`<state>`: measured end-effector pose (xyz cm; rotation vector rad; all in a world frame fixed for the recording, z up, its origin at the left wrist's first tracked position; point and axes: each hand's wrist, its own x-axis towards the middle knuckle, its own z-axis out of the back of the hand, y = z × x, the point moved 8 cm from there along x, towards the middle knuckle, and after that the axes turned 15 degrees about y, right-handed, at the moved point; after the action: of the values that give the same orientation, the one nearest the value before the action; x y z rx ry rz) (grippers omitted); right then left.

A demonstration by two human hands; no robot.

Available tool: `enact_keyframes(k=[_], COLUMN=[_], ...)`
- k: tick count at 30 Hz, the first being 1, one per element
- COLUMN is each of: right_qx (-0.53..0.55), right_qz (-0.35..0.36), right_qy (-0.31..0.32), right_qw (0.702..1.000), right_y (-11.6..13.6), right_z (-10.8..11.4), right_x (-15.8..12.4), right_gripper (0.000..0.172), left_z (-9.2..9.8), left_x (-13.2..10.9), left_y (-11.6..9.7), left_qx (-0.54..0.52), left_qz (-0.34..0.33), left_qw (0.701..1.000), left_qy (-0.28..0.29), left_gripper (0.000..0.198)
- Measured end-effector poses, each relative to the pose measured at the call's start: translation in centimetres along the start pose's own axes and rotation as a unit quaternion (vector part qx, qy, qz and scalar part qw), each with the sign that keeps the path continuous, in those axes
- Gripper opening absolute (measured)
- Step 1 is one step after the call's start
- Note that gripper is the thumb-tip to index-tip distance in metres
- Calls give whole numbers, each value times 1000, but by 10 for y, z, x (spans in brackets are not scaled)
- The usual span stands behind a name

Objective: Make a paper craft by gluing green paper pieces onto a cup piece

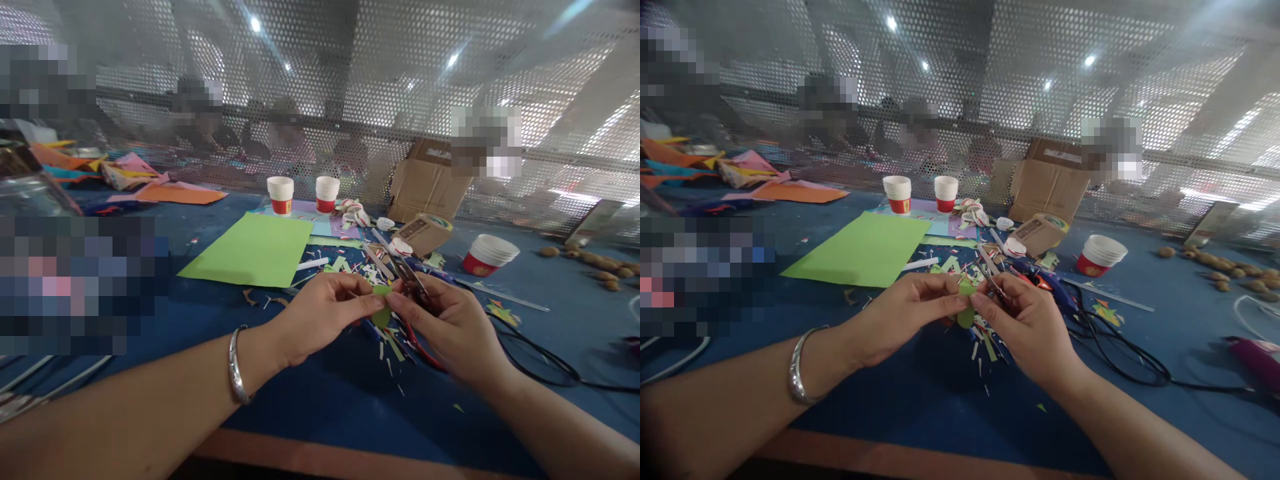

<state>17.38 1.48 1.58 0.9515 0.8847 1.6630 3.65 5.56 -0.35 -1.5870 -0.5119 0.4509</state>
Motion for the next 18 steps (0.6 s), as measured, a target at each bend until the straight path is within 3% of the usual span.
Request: enact_keyframes(k=[7,18], right_qx=[1,7], right_qz=[5,-9], right_qy=[-10,3], right_qw=[1000,1000], right_y=[0,-5], right_z=[0,-2], right_x=[0,1], right_gripper=[21,22], left_z=[-4,2], left_x=[0,3], left_y=[12,8], left_qx=[-142,-111], left_qz=[44,17], left_qw=[989,994], left_qy=[-1,-8], left_gripper=[35,32])
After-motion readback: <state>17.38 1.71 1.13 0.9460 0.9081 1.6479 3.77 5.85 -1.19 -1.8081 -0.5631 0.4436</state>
